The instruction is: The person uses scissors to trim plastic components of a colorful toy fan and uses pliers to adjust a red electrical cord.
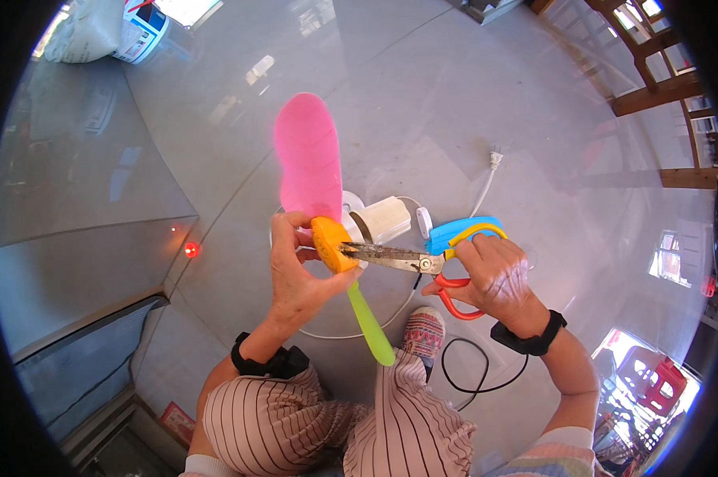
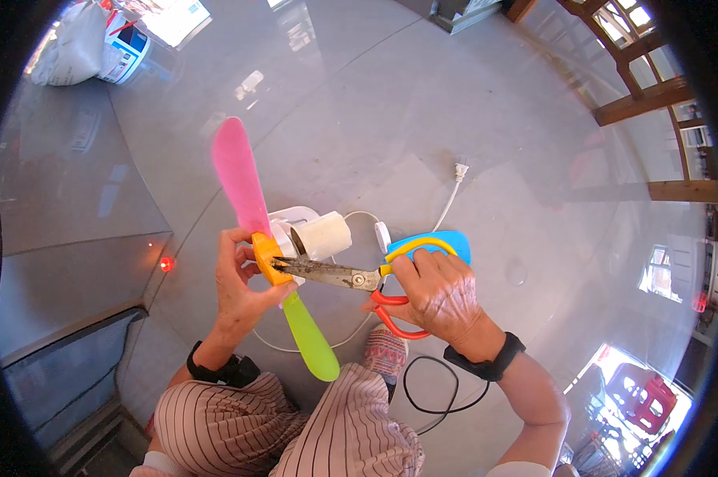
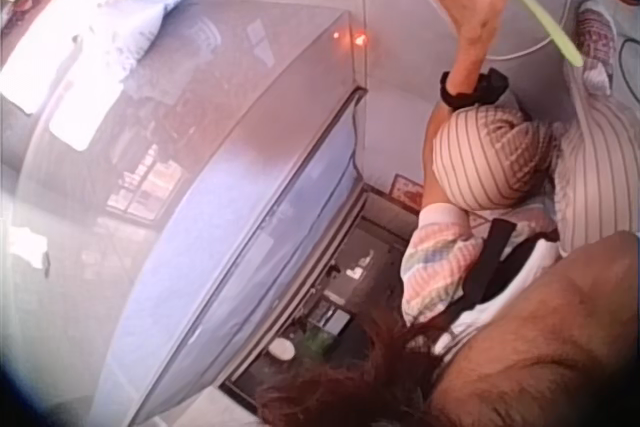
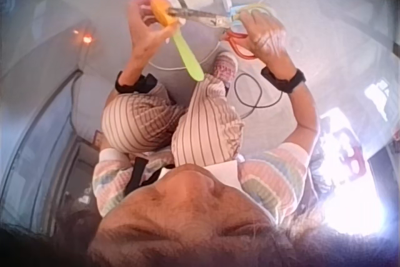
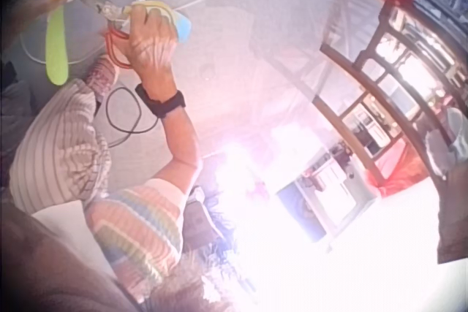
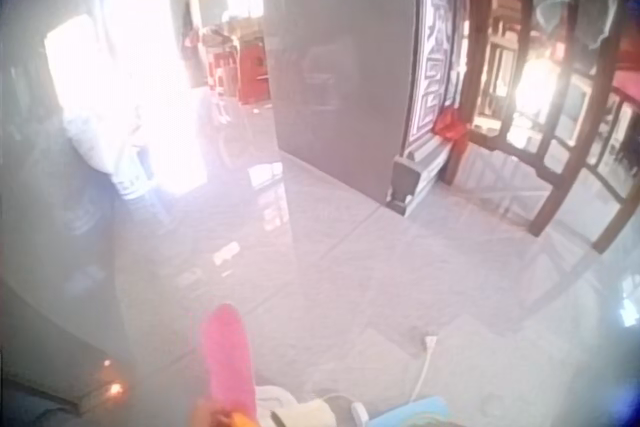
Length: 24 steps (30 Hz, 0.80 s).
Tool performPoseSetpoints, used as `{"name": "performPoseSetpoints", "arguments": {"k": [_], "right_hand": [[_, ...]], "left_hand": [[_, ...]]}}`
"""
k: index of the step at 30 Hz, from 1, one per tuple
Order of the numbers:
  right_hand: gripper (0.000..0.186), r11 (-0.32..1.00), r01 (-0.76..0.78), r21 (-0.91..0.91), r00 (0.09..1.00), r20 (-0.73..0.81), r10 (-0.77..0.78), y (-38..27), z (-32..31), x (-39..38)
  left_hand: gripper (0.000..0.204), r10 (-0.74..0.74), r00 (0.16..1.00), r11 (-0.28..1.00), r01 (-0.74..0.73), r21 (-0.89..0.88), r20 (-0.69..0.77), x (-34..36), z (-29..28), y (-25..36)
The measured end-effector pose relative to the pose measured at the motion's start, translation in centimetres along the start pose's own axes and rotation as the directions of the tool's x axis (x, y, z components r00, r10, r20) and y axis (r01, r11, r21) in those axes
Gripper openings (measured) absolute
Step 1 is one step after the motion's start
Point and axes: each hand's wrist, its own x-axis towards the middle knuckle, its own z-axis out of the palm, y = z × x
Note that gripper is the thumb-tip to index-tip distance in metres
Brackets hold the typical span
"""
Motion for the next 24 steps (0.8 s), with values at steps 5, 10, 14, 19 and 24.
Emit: {"name": "performPoseSetpoints", "arguments": {"k": [5, 10, 14, 19, 24], "right_hand": [[0.053, 0.998, 0.03, -0.054, 1.0, 0.01, -0.03, 0.3, 0.3, 0.0], [0.052, 0.982, 0.072, -0.174, 0.997, -0.026, -0.078, 0.2, 0.0, 0.2], [0.051, 0.981, 0.124, -0.147, 0.991, -0.026, -0.13, 1.0, 0.1, 0.4], [0.051, 0.981, 0.196, 0.009, 0.974, 0.115, -0.195, 2.2, -0.2, 1.4], [0.053, 0.976, 0.195, 0.096, 0.959, 0.191, -0.211, 2.5, -1.2, 2.5]], "left_hand": [[0.059, 0.001, 1.0, 1.0, 0.0, -0.026, 0.031, 0.2, -0.5, -0.1], [0.058, -0.016, 0.997, 0.998, 0.019, -0.054, 0.07, 0.3, -0.9, 0.1], [0.059, -0.003, 0.993, 0.997, 0.011, -0.074, 0.115, 0.5, -1.3, 0.0], [0.06, -0.028, 0.987, 0.993, 0.045, -0.105, 0.161, 0.6, -1.5, -0.2], [0.059, -0.07, 0.982, 0.984, 0.097, -0.152, 0.177, 0.6, -1.5, -0.6]]}}
